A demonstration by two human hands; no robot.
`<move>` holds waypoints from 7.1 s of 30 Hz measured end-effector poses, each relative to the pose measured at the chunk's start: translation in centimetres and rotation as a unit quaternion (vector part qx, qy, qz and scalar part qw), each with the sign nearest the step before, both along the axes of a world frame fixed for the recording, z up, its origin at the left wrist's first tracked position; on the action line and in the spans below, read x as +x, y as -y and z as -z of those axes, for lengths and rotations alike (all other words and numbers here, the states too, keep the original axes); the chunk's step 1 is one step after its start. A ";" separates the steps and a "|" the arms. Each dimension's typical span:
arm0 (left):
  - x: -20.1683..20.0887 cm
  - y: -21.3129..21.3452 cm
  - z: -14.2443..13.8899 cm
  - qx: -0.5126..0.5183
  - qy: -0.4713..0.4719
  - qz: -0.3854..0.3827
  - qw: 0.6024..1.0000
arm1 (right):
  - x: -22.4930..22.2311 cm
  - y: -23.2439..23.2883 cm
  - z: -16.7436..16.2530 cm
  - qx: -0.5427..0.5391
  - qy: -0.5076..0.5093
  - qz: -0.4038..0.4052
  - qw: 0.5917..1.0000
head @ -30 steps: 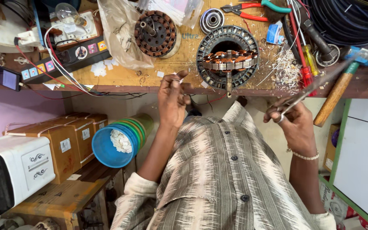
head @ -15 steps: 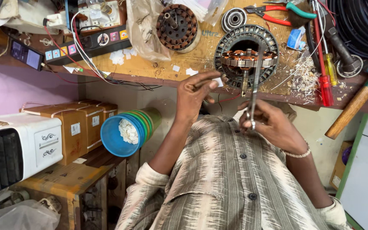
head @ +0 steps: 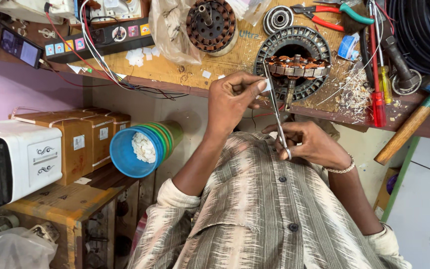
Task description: The person is repairing a motor stator by hand. They repeatedly pick up small white insulating pieces, cut them with scissors, and insert them into the slots of the stator core. The person works methodically, handling the stator and tools on a cluttered workbench.
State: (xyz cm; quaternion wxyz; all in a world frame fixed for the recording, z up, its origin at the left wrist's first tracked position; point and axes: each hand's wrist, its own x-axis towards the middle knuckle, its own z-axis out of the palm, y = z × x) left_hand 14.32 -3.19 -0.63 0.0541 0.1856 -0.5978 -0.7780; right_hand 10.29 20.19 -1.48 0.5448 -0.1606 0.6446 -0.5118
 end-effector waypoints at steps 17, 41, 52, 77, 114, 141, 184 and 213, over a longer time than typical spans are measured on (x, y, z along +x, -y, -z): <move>-1.8 0.5 0.4 0.026 -0.005 0.015 1.000 | -0.2 -0.2 -0.5 0.011 -0.011 0.043 0.999; 4.1 -1.2 2.3 0.122 0.089 0.123 0.981 | -5.0 -4.8 9.3 0.332 -0.386 0.158 0.846; 2.9 -5.1 -2.9 -0.099 0.053 0.195 0.974 | -0.2 -4.0 -4.1 -0.004 -0.318 0.197 0.927; 2.7 -6.9 -3.8 -0.099 0.024 0.125 0.987 | 0.7 -1.3 -5.6 -0.011 -0.438 0.224 0.870; 2.1 -4.9 -5.0 -0.164 -0.023 0.168 0.972 | 1.1 -0.1 -3.5 -0.082 -0.605 0.206 0.765; 1.8 -6.5 -6.8 -0.299 -0.081 0.117 0.944 | 1.0 -0.5 -4.5 -0.041 -0.392 0.273 0.877; -7.3 -1.7 0.4 -0.447 -0.242 0.207 0.836 | -4.2 -1.7 0.1 -0.188 -0.298 0.422 0.836; -10.1 -2.2 -1.2 -0.397 -0.135 0.185 0.889 | -9.3 1.4 -3.3 -0.070 -0.623 0.211 0.750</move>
